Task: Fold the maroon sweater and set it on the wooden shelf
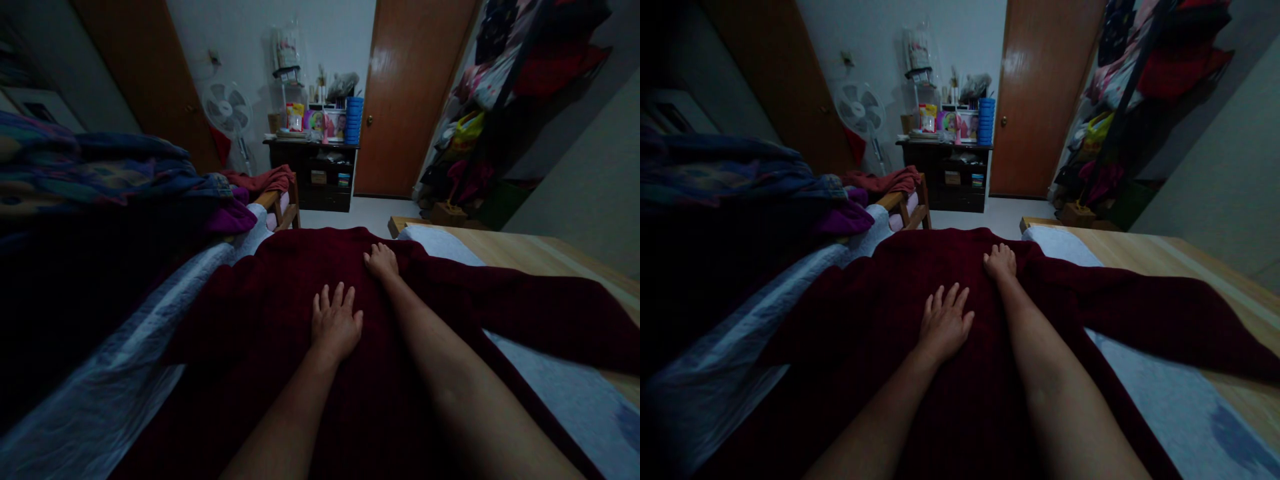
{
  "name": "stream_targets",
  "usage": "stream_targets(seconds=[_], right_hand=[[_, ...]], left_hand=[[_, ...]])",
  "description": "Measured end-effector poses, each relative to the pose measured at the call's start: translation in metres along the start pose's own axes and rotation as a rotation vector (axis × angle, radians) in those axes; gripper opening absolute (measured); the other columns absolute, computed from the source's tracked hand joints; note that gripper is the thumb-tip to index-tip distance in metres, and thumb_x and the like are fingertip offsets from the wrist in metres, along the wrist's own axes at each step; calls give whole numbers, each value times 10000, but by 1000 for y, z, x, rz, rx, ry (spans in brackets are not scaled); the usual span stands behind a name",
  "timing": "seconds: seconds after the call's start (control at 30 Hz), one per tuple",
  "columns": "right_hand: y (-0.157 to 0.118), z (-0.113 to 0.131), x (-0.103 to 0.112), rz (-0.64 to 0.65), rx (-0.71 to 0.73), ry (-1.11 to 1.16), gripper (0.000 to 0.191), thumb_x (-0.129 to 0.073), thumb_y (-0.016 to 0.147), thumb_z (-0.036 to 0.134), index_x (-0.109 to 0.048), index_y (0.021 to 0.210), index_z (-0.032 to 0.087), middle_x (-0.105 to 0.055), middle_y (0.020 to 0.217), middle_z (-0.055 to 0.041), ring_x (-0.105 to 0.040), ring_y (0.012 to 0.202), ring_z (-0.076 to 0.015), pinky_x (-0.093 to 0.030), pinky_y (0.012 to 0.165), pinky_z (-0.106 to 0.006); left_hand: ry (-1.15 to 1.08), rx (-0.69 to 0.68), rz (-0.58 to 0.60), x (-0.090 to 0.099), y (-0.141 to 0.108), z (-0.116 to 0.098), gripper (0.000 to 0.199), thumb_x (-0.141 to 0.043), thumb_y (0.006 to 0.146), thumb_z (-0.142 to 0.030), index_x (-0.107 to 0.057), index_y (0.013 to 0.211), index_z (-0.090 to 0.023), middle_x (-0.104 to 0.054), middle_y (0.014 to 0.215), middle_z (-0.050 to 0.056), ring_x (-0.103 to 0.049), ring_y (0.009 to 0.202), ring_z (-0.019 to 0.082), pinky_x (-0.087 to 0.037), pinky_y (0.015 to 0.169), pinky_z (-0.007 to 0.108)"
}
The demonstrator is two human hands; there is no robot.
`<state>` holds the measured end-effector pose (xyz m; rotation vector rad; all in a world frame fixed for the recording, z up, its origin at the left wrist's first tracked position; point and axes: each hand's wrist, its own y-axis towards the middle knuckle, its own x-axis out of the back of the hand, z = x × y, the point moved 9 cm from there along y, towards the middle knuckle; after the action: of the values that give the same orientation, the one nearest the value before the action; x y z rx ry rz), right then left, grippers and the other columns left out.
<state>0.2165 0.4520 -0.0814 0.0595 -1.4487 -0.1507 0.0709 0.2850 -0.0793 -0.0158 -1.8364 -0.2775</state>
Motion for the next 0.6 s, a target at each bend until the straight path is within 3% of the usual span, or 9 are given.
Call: stream_targets(seconds=[0.13, 0.3, 0.6], right_hand=[[-12, 3, -5, 94, -63, 24, 559, -276, 945, 382, -365, 1419, 98, -281, 1531, -147, -218, 1403, -265, -151, 1123, -418], [-41, 13, -14, 219, -90, 66, 645, -247, 949, 481, -218, 1495, 139, -132, 1581, -125, -98, 1443, -278, -99, 1131, -505], [-110, 22, -3, 180, -5, 19, 635, -263, 950, 504, -235, 1500, 187, -165, 1579, -83, -112, 1446, -239, -106, 1143, -418]], left_hand=[[6, 3, -4, -1, 0, 1, 578, -401, 902, -494, -376, 1440, -285, -327, 1533, 9, -231, 1401, 342, -183, 1142, 539], [12, 8, -1, 0, 0, 1, 570, -390, 905, -494, -382, 1436, -290, -337, 1528, 4, -242, 1401, 329, -190, 1145, 527], [-40, 19, 26, 2, 0, 4, 537, -351, 927, -387, -382, 1442, -239, -340, 1528, 11, -254, 1405, 285, -224, 1145, 484]])
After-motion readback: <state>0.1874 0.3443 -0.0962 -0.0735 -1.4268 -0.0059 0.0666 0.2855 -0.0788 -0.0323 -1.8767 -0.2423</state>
